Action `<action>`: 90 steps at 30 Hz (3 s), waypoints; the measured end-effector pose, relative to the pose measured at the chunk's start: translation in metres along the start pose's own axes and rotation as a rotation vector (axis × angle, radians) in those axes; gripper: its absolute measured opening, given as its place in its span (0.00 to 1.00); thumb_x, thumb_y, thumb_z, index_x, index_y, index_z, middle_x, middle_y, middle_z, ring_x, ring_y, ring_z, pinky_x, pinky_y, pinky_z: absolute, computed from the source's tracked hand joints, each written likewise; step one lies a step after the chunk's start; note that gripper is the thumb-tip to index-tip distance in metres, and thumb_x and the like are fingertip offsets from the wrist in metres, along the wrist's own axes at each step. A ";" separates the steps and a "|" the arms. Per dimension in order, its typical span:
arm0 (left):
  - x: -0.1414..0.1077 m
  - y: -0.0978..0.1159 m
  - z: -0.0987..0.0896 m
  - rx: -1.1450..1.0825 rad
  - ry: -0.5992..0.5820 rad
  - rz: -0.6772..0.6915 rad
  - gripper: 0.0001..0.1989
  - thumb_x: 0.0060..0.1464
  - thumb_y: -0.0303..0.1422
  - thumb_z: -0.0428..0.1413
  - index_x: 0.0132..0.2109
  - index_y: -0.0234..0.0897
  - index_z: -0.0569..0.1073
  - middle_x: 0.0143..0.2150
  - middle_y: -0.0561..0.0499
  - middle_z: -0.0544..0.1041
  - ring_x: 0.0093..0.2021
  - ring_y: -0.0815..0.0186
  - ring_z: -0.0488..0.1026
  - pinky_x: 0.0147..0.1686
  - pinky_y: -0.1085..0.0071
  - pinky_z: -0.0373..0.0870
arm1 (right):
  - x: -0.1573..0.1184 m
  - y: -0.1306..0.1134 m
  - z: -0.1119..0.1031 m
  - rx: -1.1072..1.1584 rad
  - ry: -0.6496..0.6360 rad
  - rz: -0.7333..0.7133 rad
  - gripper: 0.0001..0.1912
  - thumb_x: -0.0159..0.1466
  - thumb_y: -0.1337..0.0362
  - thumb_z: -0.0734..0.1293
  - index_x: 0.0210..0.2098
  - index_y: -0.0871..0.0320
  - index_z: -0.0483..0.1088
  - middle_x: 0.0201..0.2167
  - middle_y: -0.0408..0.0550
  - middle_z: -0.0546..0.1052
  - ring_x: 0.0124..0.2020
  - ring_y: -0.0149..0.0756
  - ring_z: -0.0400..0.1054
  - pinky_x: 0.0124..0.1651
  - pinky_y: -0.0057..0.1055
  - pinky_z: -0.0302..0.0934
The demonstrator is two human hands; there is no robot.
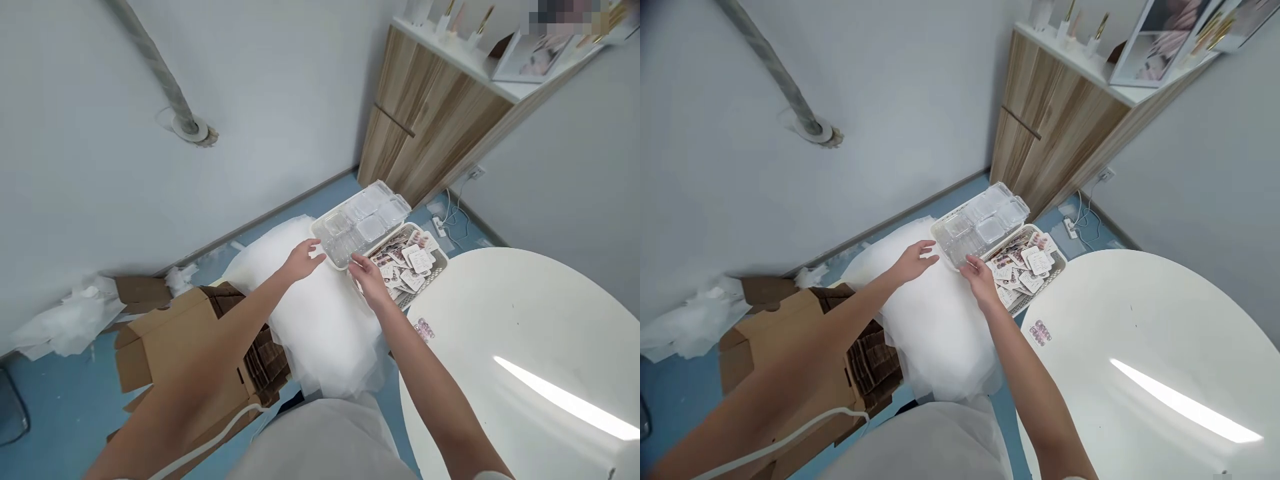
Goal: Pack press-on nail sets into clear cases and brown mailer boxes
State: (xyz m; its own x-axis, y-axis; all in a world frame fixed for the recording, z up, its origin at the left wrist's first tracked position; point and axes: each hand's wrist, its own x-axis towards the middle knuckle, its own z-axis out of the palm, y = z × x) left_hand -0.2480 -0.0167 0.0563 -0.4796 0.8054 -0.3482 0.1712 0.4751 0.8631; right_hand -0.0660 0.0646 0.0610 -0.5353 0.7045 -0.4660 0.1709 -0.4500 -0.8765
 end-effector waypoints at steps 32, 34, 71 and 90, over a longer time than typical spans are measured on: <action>0.023 0.003 0.025 -0.552 0.225 -0.117 0.17 0.39 0.29 0.58 0.41 0.36 0.68 0.42 0.49 0.66 0.33 0.73 0.67 0.35 0.69 0.68 | 0.019 0.005 0.041 0.106 0.098 -0.168 0.20 0.51 0.60 0.66 0.44 0.54 0.63 0.37 0.44 0.72 0.41 0.32 0.66 0.47 0.35 0.60; 0.000 0.009 0.024 -0.631 0.200 -0.124 0.19 0.37 0.28 0.59 0.41 0.37 0.68 0.41 0.51 0.65 0.32 0.74 0.67 0.35 0.69 0.68 | -0.007 0.007 0.041 0.105 0.143 -0.190 0.17 0.52 0.60 0.66 0.41 0.54 0.63 0.33 0.43 0.72 0.37 0.31 0.67 0.46 0.35 0.61; -0.297 0.074 0.243 0.149 -1.049 0.626 0.18 0.49 0.41 0.51 0.48 0.44 0.71 0.35 0.49 0.72 0.35 0.64 0.69 0.36 0.68 0.66 | -0.419 0.106 -0.158 -0.230 0.666 -0.257 0.12 0.51 0.59 0.65 0.35 0.55 0.71 0.33 0.45 0.74 0.32 0.32 0.65 0.40 0.35 0.61; -0.332 0.050 0.314 -0.072 -0.961 0.079 0.26 0.40 0.39 0.61 0.47 0.36 0.64 0.31 0.50 0.74 0.35 0.64 0.73 0.40 0.64 0.66 | -0.432 0.147 -0.229 0.248 0.655 -0.206 0.19 0.50 0.63 0.65 0.41 0.53 0.58 0.33 0.40 0.68 0.26 0.29 0.68 0.33 0.33 0.62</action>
State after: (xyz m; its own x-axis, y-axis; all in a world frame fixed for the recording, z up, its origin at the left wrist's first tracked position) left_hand 0.1906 -0.1493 0.1000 0.4458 0.7953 -0.4108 0.1038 0.4098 0.9062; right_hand 0.3804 -0.1800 0.1064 0.0816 0.9372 -0.3390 -0.1144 -0.3291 -0.9373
